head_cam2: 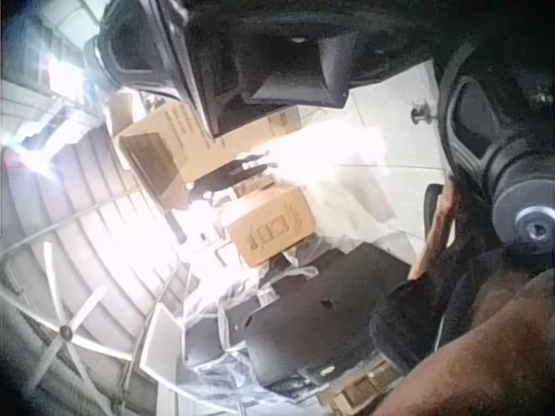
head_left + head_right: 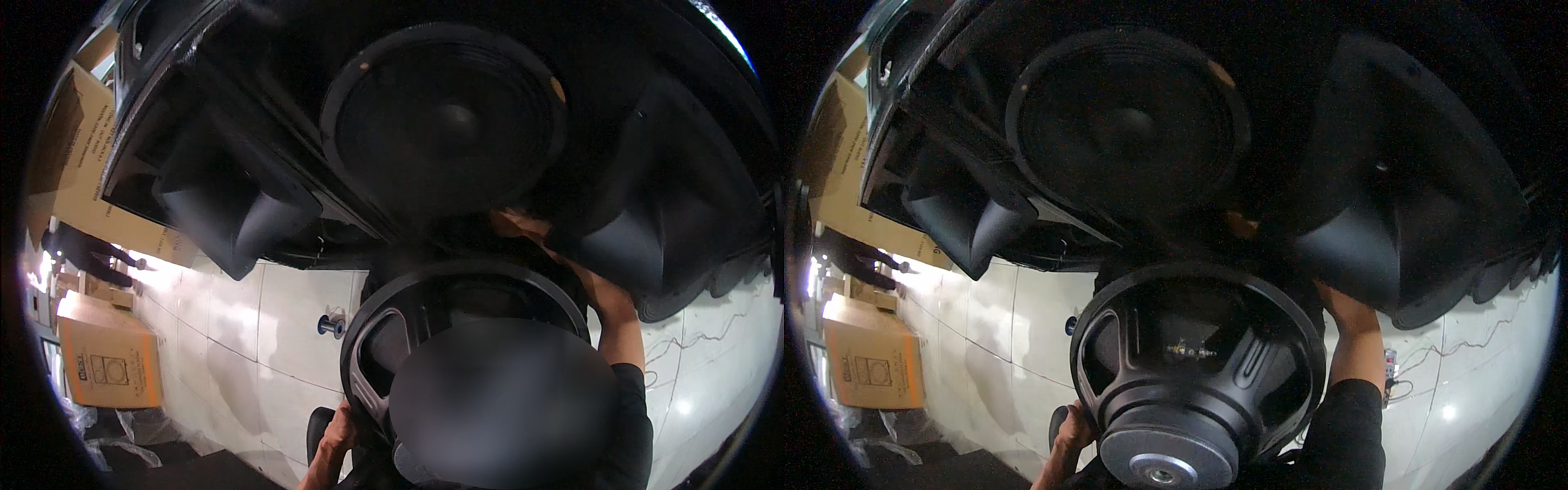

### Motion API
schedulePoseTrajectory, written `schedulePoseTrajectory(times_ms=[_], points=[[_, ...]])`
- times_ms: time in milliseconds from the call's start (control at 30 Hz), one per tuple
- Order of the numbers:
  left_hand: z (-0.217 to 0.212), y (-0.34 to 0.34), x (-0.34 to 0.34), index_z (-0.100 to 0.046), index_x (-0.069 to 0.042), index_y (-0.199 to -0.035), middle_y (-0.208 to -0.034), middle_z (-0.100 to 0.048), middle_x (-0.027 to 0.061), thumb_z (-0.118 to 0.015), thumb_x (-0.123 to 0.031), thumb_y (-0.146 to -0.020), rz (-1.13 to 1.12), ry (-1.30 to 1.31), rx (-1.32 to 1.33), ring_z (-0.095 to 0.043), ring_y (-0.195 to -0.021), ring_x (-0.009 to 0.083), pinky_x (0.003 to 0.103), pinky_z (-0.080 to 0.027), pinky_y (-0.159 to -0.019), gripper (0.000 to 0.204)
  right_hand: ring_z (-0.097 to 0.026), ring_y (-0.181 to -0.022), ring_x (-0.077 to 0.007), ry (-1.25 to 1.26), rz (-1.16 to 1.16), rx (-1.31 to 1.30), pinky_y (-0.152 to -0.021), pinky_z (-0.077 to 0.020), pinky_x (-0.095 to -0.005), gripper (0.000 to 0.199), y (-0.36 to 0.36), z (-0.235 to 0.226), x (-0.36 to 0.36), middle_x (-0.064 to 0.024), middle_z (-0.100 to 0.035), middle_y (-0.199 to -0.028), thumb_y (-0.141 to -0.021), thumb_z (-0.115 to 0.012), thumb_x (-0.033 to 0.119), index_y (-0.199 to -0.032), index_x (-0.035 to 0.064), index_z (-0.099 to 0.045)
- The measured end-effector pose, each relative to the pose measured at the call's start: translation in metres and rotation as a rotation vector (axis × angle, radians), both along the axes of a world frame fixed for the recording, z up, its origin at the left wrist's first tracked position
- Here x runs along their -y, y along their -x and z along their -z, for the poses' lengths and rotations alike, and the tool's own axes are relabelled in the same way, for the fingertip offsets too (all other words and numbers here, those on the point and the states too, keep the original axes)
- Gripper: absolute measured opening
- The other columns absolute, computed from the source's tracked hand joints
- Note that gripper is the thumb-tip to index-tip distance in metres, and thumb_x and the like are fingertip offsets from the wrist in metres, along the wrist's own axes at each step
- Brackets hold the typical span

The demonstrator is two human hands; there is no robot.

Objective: The person assembles a speaker by soldering wires to a small driver, connecting a yellow-and-black twisted wire, and installing the driver into a large black enclosure. They then attach a larger woofer and connect red and black wires to its terminals.

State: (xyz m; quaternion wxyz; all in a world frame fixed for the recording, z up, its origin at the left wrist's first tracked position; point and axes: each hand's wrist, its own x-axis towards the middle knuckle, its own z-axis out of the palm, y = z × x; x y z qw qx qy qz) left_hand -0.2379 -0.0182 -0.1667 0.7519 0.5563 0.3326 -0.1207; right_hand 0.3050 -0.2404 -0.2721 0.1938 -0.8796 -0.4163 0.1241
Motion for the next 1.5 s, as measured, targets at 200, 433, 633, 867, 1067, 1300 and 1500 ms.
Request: schedulePoseTrajectory(times_ms=[200,433,633,867,1067,1300,1500], points=[[-0.012,-0.013,0.006,-0.037,0.006,-0.141,-0.132,-0.06,0.0225,-0.043,-0.063,-0.097,0.321,-0.64,-0.482,-0.059,-0.12,0.0322,0.04,-0.041,-0.107,0.082,-0.06,-0.115,-0.0254,0.087,-0.002,0.1,-0.099,-0.046,-0.0401,0.044,-0.004,0.009,0.001,-0.0135,-0.063,-0.125,-0.102,-0.055,0.033,-0.136,0.0047,-0.055],[-0.036,-0.036,0.016,-0.041,0.006,-0.137,-0.126,-0.062,0.0248,-0.047,-0.05,-0.1,0.302,-0.594,-0.523,-0.058,-0.123,0.0376,0.04,-0.044,-0.104,0.068,-0.06,-0.113,-0.0245,0.051,0.024,0.131,-0.098,-0.0461,-0.0395,0.043,-0.005,0.009,0.016,-0.0129,-0.064,-0.122,-0.102,-0.055,0.03,-0.136,0.0042,-0.055],[-0.003,-0.032,-0.025,-0.064,0.005,-0.111,-0.105,-0.07,0.0204,-0.05,-0.017,-0.095,0.495,-0.748,-0.071,-0.064,-0.105,0.0325,0.041,-0.051,-0.09,0.03,-0.061,-0.112,-0.0238,-0.106,0.156,-0.016,-0.097,-0.0463,-0.0391,0.043,0.012,-0.007,0.077,-0.0124,-0.065,-0.12,-0.102,-0.055,0.028,-0.137,0.0039,-0.055],[-0.065,-0.122,-0.048,-0.062,0.009,-0.12,-0.106,-0.07,0.0143,-0.058,-0.016,-0.1,-0.132,-0.672,0.42,-0.065,-0.096,0.0206,0.034,-0.053,-0.087,0.033,-0.062,-0.104,-0.0178,-0.307,0.587,-0.413,-0.095,-0.0467,-0.0322,0.04,0.097,-0.09,0.135,-0.0072,-0.07,-0.111,-0.103,-0.056,0.035,-0.129,0.0068,-0.066],[-0.132,-0.185,-0.014,-0.069,0.005,-0.11,-0.098,-0.074,0.0159,-0.069,-0.026,-0.094,-0.058,-0.826,0.868,-0.07,-0.09,0.0217,0.033,-0.055,-0.081,0.035,-0.068,-0.097,-0.0211,-0.608,0.586,-0.058,-0.086,-0.0509,-0.0292,0.024,0.168,-0.148,0.161,-0.0132,-0.072,-0.111,-0.094,-0.068,0.013,-0.114,0.0004,-0.073],[-0.176,-0.251,0.044,-0.075,0.0,-0.101,-0.096,-0.075,0.0137,-0.077,-0.004,-0.079,0.412,-0.687,1.199,-0.072,-0.089,0.0255,0.033,-0.056,-0.081,0.023,-0.071,-0.077,-0.0223,-0.622,0.604,0.486,-0.069,-0.0545,-0.0283,0.014,0.252,-0.21,0.141,-0.012,-0.072,-0.093,-0.08,-0.077,-0.002,-0.094,-0.0016,-0.073],[-0.188,-0.298,0.098,-0.067,-0.003,-0.121,-0.118,-0.069,0.0162,-0.076,-0.01,-0.085,0.78,-0.701,1.37,-0.064,-0.116,0.0333,0.04,-0.051,-0.098,0.039,-0.071,-0.071,-0.0171,-0.972,0.583,0.202,-0.066,-0.0546,-0.0265,0.013,0.285,-0.256,0.096,-0.0142,-0.074,-0.085,-0.084,-0.074,-0.003,-0.097,-0.0042,-0.072]])
